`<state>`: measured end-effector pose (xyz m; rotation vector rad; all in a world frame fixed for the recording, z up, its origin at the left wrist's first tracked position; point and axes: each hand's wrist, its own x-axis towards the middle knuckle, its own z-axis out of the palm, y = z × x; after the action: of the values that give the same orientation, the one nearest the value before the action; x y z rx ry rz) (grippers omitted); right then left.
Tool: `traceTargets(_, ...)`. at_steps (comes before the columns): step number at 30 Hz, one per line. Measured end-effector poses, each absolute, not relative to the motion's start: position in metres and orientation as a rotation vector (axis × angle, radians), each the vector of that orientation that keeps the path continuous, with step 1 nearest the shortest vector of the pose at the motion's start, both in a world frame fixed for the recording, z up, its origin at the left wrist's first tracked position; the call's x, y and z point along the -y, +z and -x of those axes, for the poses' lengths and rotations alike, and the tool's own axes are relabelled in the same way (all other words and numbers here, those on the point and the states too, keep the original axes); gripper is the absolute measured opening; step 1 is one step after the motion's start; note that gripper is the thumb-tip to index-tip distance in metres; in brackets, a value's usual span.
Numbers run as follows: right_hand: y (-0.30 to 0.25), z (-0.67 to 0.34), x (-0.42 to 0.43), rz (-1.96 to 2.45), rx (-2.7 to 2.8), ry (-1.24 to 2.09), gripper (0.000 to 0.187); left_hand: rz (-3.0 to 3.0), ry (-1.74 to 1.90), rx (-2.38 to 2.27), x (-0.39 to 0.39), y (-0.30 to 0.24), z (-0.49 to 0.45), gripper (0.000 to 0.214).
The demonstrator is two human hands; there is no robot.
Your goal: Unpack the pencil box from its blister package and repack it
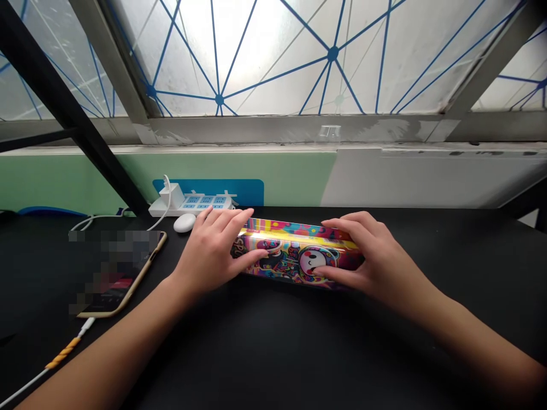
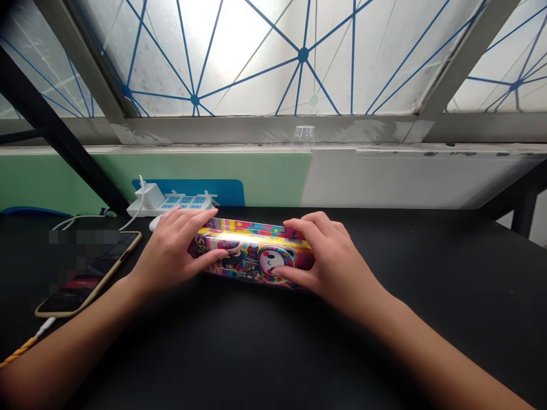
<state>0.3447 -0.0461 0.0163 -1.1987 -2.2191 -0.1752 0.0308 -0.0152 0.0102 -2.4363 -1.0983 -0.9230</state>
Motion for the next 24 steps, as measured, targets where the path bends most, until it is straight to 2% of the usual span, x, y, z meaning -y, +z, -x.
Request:
traceTargets(3,0.016,-0.342,0.049,1.127,2.224,-0.33,0.053,2.424,-0.95,1.031,0.019,0.013,-0.03,0.047)
traceTargets(9,0.01,-0.336,0.052,1.041,2.314,-0.42,0.021,2.468,-0.838,0.956,0.027,0.008,-0.039,0.028)
traceTargets(16,0.006,-0.335,0.055,1.1,2.371,-0.401,0.025,2.526,-0.812,0.929,0.026,0.008,-0.039,0.033)
traceTargets(20,0.002,-0.332,0.057,1.099,2.437,-0.389,0.024,2.572,-0.71,0.883,0.028,0.008,-0.04,0.026)
traceTargets(24,-0.002,-0.327,0.057,1.129,2.503,-0.386,0.021,2.625,-0.617,0.843,0.032,0.003,-0.046,0.027)
